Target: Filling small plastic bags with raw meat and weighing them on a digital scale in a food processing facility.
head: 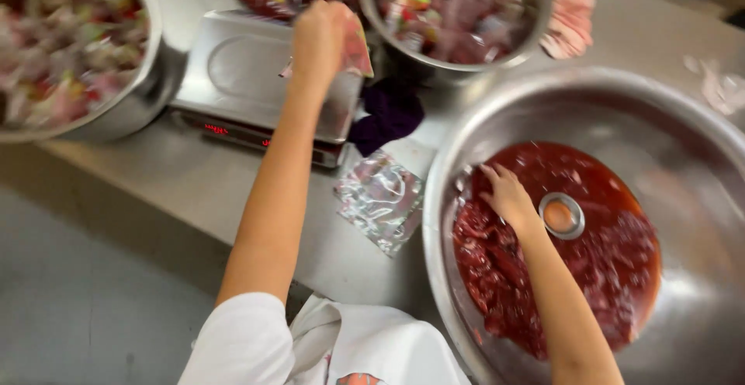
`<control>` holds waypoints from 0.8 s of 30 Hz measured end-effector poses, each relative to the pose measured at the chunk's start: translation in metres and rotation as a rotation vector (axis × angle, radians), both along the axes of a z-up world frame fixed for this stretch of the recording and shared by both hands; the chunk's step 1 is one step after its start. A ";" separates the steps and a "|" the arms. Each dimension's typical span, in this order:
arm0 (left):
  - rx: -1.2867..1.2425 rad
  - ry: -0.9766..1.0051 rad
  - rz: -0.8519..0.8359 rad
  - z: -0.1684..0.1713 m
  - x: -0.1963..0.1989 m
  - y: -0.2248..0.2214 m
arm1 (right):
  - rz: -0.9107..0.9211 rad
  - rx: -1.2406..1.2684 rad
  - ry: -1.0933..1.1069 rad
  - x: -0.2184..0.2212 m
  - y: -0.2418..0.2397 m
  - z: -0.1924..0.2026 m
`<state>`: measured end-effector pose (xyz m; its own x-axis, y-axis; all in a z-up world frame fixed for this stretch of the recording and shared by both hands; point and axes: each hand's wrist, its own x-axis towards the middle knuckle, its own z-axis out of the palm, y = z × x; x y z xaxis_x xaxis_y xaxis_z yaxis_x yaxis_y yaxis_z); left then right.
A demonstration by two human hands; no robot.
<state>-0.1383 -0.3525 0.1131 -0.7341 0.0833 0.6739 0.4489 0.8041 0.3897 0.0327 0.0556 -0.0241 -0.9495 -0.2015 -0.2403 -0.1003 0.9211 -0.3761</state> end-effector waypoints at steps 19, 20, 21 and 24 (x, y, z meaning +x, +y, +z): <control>-0.104 -0.175 0.442 -0.046 0.072 0.019 | -0.166 0.119 0.000 0.027 0.026 0.065; -0.105 -0.172 0.438 -0.050 0.069 0.020 | -0.172 0.117 0.002 0.028 0.037 0.055; -0.119 -0.164 0.459 -0.054 0.066 0.020 | -0.125 0.106 0.076 0.030 0.048 0.044; -0.157 -0.168 0.512 -0.068 0.051 0.022 | -0.055 0.092 0.279 0.039 0.058 0.038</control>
<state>-0.0877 -0.3310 0.0451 -0.8033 -0.2222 0.5525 -0.0724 0.9573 0.2798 0.0719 0.1135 0.0136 -0.9904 -0.1376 0.0166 -0.1372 0.9570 -0.2557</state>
